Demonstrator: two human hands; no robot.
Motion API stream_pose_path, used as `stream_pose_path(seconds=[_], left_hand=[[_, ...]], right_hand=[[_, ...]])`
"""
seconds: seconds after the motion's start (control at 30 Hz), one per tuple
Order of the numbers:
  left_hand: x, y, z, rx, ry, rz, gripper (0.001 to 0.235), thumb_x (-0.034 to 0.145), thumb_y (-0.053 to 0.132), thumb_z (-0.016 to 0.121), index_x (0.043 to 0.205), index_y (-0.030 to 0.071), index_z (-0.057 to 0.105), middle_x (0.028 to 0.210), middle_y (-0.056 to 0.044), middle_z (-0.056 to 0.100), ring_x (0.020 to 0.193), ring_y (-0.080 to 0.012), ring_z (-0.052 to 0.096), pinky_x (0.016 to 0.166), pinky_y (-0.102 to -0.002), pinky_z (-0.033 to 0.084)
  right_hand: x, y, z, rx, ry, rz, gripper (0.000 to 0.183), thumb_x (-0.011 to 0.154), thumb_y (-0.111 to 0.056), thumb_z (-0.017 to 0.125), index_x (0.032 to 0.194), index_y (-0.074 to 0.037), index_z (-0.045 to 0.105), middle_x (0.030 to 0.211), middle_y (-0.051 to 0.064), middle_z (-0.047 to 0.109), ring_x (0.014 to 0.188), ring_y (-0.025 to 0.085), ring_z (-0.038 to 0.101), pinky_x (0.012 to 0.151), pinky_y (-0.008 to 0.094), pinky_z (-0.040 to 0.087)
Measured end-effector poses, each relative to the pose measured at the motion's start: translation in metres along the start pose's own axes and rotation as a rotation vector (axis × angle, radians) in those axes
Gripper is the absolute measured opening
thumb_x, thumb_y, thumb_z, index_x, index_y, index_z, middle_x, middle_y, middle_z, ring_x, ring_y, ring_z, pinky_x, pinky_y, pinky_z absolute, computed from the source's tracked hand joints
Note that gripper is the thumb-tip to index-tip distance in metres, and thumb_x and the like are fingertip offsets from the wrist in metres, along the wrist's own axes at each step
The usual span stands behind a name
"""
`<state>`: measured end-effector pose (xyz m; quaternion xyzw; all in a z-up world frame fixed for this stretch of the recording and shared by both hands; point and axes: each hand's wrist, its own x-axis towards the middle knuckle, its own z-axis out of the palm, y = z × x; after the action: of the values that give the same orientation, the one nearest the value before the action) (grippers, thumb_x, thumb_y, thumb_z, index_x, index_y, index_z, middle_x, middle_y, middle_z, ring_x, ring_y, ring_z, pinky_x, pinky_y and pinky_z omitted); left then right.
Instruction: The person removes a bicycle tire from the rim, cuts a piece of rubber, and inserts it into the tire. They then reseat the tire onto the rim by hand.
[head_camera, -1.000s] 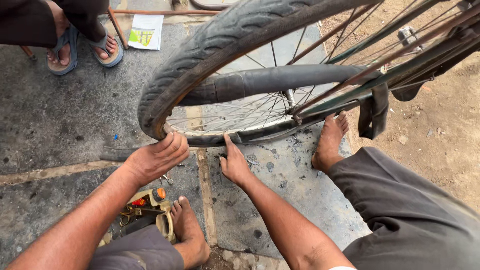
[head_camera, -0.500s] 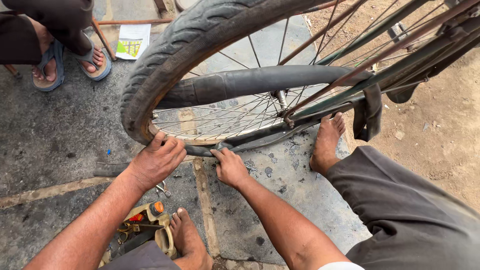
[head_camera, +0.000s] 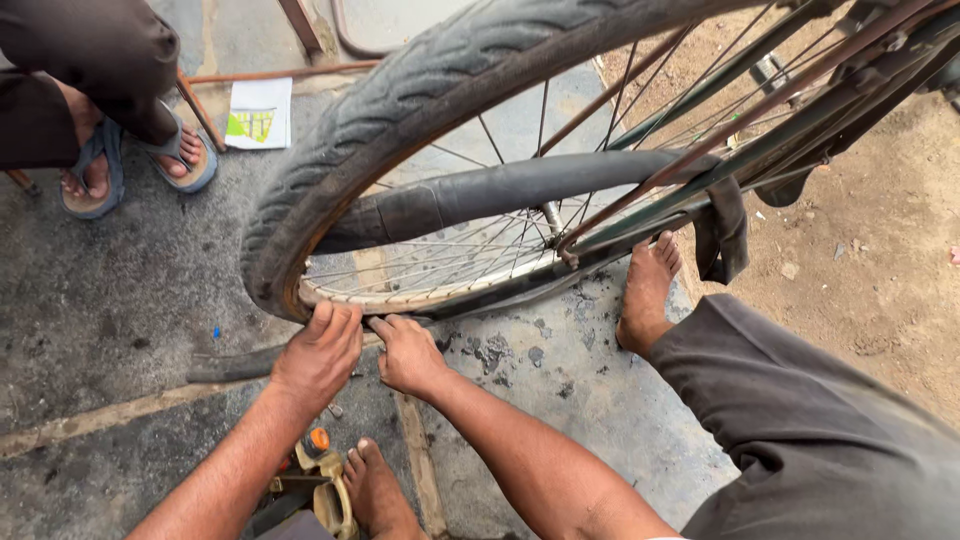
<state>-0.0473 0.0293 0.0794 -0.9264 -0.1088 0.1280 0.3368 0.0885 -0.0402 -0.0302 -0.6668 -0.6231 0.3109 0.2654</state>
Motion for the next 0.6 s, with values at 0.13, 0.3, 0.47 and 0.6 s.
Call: stream_pose_path(seconds=[0.13,0.3,0.47,0.6], left_hand=[[-0.009,0.011,-0.017,-0.107,0.18,-0.041,0.05,0.077,0.028,0.067,0.123,0.008,0.071,0.124,-0.01,0.066,0.115,-0.0253,0.055,0.108,-0.048,0.028],[-0.016,0.023,-0.012,-0.941,-0.738,-0.477,0.052,0.092,0.043,0.07,0.13,0.009,0.063,0.124,-0.011,0.067,0.118,-0.0262,0.063,0.104,-0.042,0.048],[-0.001,0.011,0.051,-1.565,-0.145,-1.108,0.085,0.069,0.04,0.096,0.133,-0.001,0.058,0.125,-0.018,0.067,0.115,-0.0281,0.064,0.099,-0.04,0.05],[0.011,0.018,0.079,-1.825,0.2,-1.196,0.059,0.074,0.027,0.09,0.123,0.003,0.069,0.119,-0.008,0.075,0.11,-0.0201,0.07,0.096,-0.033,0.053]], right_hand=[[0.026,-0.001,-0.002,-0.101,-0.357,0.063,0.035,0.097,-0.026,0.061,0.123,-0.003,0.067,0.124,0.017,0.069,0.12,0.035,0.064,0.108,0.047,0.05],[-0.008,0.058,-0.013,0.154,-0.032,0.067,0.051,0.086,-0.003,0.056,0.135,-0.014,0.066,0.129,0.016,0.066,0.121,0.032,0.06,0.107,0.045,0.046],[-0.057,0.137,-0.049,-0.415,0.25,0.254,0.062,0.094,-0.008,0.058,0.153,-0.019,0.041,0.095,0.011,0.056,0.088,0.028,0.058,0.077,0.041,0.051],[-0.047,0.162,-0.073,-0.63,0.312,0.212,0.074,0.084,-0.015,0.067,0.151,-0.022,0.039,0.093,0.013,0.055,0.086,0.031,0.058,0.072,0.045,0.05]])
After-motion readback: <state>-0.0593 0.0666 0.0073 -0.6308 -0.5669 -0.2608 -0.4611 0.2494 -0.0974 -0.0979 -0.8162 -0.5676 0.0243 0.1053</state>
